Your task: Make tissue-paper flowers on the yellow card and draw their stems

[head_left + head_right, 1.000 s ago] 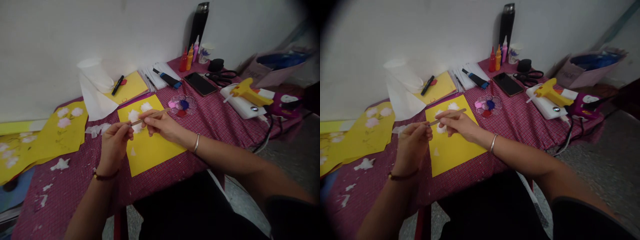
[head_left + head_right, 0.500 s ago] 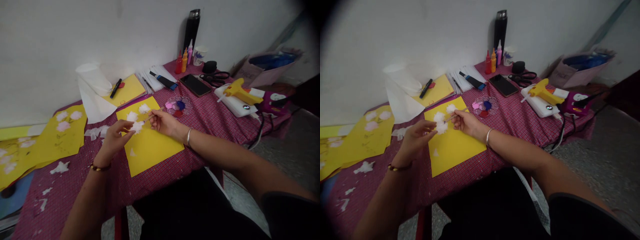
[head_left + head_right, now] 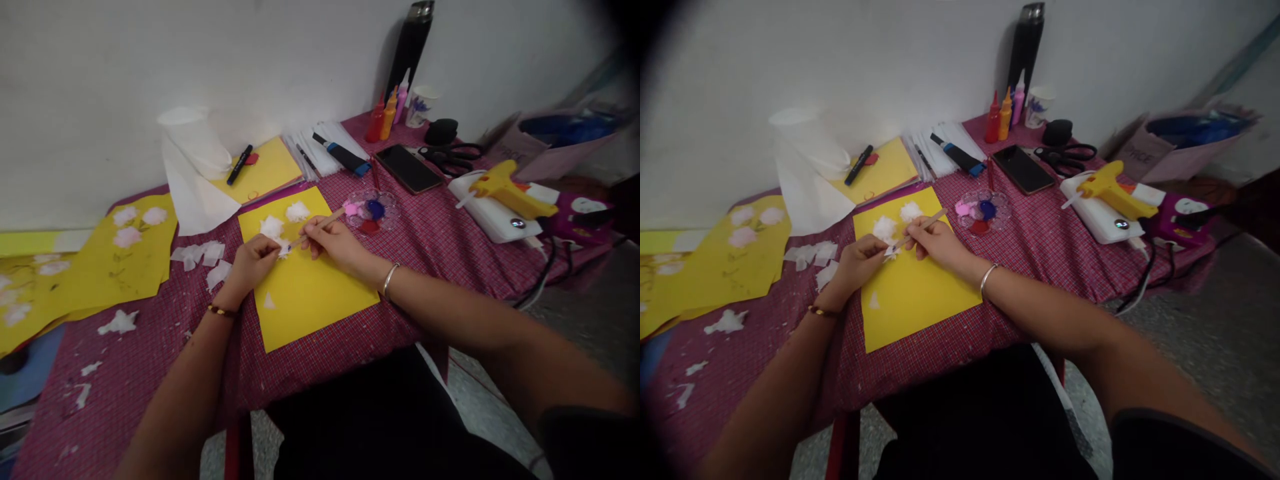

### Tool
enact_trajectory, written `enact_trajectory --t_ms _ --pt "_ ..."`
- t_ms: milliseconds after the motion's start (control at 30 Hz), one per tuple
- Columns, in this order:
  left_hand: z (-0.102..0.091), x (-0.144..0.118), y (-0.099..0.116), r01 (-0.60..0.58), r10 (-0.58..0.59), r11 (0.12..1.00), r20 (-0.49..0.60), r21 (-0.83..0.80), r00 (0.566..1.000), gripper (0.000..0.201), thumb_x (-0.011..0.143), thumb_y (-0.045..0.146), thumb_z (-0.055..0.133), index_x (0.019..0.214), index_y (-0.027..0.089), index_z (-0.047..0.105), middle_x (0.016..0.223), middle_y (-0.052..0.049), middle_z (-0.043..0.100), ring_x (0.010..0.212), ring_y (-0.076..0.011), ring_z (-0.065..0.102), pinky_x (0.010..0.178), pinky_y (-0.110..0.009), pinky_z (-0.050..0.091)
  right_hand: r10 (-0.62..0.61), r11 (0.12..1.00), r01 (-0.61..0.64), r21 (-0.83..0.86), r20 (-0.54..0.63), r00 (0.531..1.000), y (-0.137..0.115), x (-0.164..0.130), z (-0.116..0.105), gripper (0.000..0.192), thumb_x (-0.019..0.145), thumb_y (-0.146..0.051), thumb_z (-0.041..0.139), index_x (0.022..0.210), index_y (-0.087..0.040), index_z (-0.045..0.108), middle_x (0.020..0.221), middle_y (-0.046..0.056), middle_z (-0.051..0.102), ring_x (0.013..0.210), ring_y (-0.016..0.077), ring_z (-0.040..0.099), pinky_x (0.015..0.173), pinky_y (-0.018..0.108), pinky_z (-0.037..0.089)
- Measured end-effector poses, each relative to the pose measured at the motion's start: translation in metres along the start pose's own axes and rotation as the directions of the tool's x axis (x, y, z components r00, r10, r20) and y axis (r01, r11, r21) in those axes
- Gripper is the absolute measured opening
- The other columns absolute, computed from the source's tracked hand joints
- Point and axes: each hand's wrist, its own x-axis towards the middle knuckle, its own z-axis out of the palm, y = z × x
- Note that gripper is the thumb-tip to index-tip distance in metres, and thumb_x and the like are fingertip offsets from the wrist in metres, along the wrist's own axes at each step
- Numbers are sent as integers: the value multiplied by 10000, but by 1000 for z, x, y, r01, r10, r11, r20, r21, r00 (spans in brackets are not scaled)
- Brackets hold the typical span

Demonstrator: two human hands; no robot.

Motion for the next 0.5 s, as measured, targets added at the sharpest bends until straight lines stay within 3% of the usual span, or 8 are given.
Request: enact_trajectory --t_ms 233,500 --pt "2 1 -4 62 -62 997 -4 -35 998 98 754 264 612 710 185 648 674 -1 616 610 -125 537 570 -255 391 -159 923 216 -318 195 968 14 -5 4 98 915 -213 513 849 -195 583 720 -11 582 595 97 506 558 227 424" --pt "3 1 -3 64 -64 998 -15 -21 998 114 759 279 621 694 189 646 697 -6 612 662 -139 550 616 -273 398 -265 691 429 -582 347 899 15 -10 1 152 933 -210 486 917 -211 637 949 32 659 879 149 599 840 313 459"
